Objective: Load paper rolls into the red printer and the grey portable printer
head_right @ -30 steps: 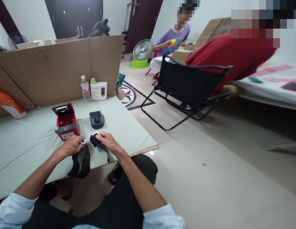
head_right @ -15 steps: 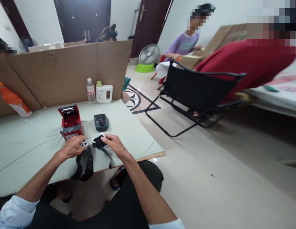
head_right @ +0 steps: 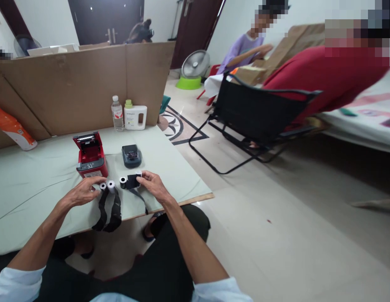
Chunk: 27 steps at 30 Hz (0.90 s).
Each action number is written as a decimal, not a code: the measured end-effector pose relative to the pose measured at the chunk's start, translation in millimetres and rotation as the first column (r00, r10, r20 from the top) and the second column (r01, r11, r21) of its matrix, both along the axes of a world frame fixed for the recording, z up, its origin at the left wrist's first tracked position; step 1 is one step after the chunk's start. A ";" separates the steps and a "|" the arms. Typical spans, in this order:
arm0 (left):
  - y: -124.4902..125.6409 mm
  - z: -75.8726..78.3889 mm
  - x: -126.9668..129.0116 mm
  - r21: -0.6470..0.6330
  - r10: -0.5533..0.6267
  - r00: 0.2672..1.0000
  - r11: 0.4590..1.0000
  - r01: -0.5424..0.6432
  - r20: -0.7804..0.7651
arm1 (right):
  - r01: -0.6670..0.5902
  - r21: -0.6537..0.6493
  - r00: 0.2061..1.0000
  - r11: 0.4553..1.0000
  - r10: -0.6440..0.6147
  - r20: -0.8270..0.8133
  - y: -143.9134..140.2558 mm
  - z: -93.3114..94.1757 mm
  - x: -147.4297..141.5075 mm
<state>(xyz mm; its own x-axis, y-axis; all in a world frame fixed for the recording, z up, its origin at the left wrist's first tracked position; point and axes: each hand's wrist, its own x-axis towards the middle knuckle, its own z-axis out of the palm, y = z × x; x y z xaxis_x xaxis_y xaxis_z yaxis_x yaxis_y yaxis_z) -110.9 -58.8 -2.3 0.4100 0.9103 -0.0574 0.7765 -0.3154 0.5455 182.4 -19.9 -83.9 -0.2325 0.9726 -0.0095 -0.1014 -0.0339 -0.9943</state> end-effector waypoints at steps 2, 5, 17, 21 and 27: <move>-3.1 -1.3 1.8 0.026 0.007 1.000 1.000 -0.007 -0.021 | -0.025 0.012 1.000 1.000 0.025 -0.010 -3.6 -3.7 -1.2; -5.9 -4.0 6.9 0.070 0.025 0.998 0.997 -0.022 -0.050 | -0.099 0.029 0.995 0.995 0.098 0.020 -9.5 -4.7 -2.6; -7.8 -6.5 7.5 0.147 0.043 0.997 0.989 -0.034 -0.061 | -0.252 0.086 0.963 0.964 0.241 0.119 -16.1 11.3 -7.1; -7.1 -6.5 6.5 0.146 0.031 0.999 0.989 -0.028 -0.021 | -0.260 0.101 0.956 0.960 0.242 0.166 -19.3 13.2 -8.8; -9.5 -4.9 -0.2 0.163 0.030 1.000 0.986 -0.031 0.006 | -0.180 0.148 0.965 0.972 0.146 0.216 -10.4 13.5 3.7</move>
